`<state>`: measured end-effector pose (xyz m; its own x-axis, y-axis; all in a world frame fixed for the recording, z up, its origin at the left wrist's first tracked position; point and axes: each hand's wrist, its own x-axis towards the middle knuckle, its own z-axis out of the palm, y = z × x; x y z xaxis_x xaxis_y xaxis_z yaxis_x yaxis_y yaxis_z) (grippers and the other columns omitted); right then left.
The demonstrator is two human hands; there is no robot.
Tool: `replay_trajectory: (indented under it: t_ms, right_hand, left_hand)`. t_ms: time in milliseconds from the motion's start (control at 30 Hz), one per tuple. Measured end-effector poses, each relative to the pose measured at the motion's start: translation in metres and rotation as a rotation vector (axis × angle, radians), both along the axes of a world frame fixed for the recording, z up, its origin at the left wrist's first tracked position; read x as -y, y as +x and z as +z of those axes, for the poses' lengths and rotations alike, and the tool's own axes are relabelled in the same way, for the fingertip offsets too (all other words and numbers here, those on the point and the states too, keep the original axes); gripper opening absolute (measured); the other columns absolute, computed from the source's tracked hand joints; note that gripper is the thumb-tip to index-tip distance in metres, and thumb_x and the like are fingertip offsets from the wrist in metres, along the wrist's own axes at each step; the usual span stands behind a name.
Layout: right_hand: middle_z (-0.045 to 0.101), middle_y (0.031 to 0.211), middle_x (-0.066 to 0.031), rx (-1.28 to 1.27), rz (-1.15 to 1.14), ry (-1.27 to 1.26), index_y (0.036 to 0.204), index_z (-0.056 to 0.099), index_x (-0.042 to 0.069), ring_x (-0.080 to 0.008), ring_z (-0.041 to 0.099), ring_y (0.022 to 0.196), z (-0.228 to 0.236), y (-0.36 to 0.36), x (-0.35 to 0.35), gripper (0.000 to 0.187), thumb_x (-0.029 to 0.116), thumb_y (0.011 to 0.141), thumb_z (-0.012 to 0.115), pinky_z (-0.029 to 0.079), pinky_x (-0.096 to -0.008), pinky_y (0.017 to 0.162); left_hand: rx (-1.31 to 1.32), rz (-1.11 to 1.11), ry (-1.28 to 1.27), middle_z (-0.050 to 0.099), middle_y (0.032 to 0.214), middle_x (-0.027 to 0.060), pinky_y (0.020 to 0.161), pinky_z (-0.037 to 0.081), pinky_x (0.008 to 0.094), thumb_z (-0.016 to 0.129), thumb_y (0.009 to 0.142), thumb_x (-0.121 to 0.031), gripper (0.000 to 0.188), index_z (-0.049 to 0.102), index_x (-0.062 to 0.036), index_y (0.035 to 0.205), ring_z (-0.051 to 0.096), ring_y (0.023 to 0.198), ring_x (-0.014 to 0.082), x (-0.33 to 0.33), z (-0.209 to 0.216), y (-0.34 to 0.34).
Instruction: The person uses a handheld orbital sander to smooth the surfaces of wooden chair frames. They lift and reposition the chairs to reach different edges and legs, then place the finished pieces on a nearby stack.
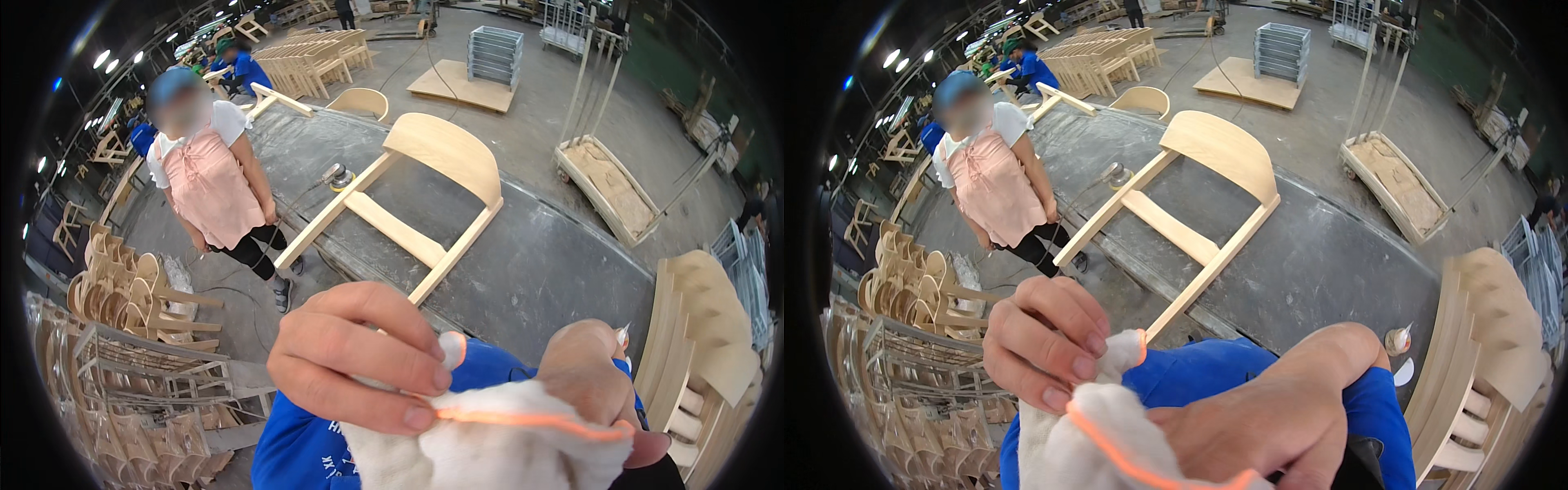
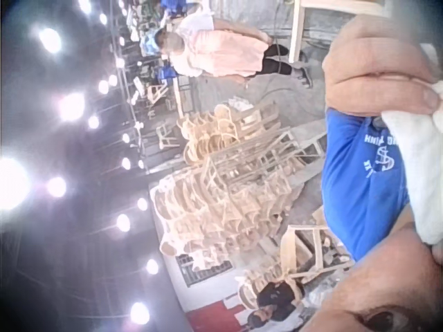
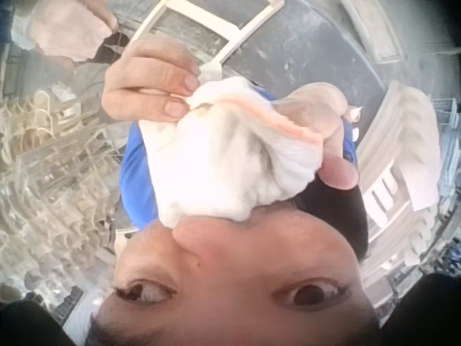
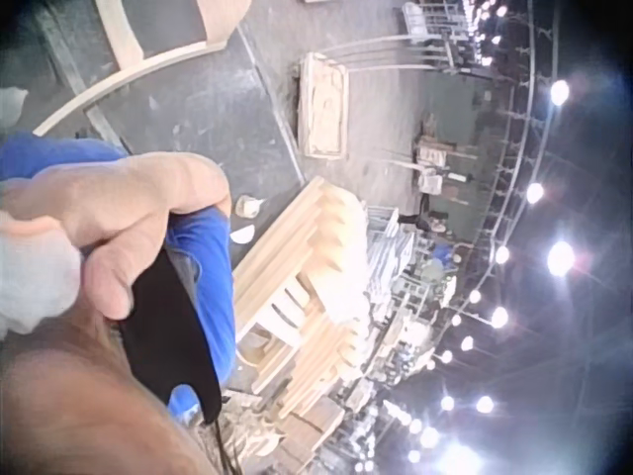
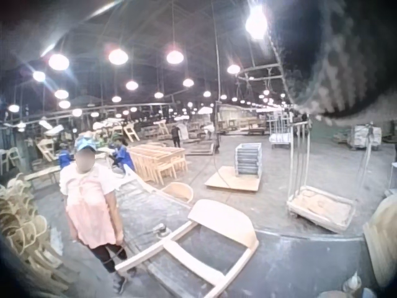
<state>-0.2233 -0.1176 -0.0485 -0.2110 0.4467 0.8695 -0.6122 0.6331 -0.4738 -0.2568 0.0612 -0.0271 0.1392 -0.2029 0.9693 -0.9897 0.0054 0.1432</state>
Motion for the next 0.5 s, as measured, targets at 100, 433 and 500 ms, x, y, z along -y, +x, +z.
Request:
replay_trajectory:
  t_ms: [100, 433, 500]
  right_hand:
    - [0.059, 0.091, -0.0129, 0.005, -0.018, 0.006, 0.084, 0.062, 0.0, -0.0287, 0.056, 0.077, -0.001, 0.001, -0.002, 0.041, 0.041, 0.082, 0.067, 0.047, -0.0399, 0.068]
    - [0.06, 0.092, -0.0127, 0.017, -0.067, -0.002, 0.086, 0.063, 0.001, -0.0291, 0.058, 0.079, 0.0, -0.001, -0.003, 0.038, 0.038, 0.082, 0.067, 0.048, -0.0398, 0.07]
    - [0.061, 0.092, -0.0127, 0.021, -0.07, -0.022, 0.086, 0.063, 0.001, -0.0292, 0.058, 0.079, 0.002, -0.004, -0.001, 0.037, 0.037, 0.082, 0.067, 0.048, -0.0398, 0.07]
  left_hand:
    - [-0.004, 0.021, 0.042, 0.067, 0.095, 0.0174, 0.062, 0.052, 0.0324, 0.074, 0.074, 0.0, 0.015, 0.07, -0.0018, 0.088, 0.062, 0.078, 0.0267, -0.005, -0.002, -0.003]
    - [0.139, 0.314, -0.135, 0.062, 0.091, 0.0117, 0.061, 0.052, 0.0277, 0.073, 0.078, -0.01, 0.017, 0.062, -0.0086, 0.09, 0.06, 0.075, 0.0228, -0.004, -0.013, 0.001]
    - [0.131, 0.385, -0.134, 0.063, 0.091, 0.0141, 0.061, 0.052, 0.028, 0.071, 0.08, -0.008, 0.013, 0.064, -0.0061, 0.091, 0.06, 0.074, 0.0236, -0.002, -0.013, -0.002]
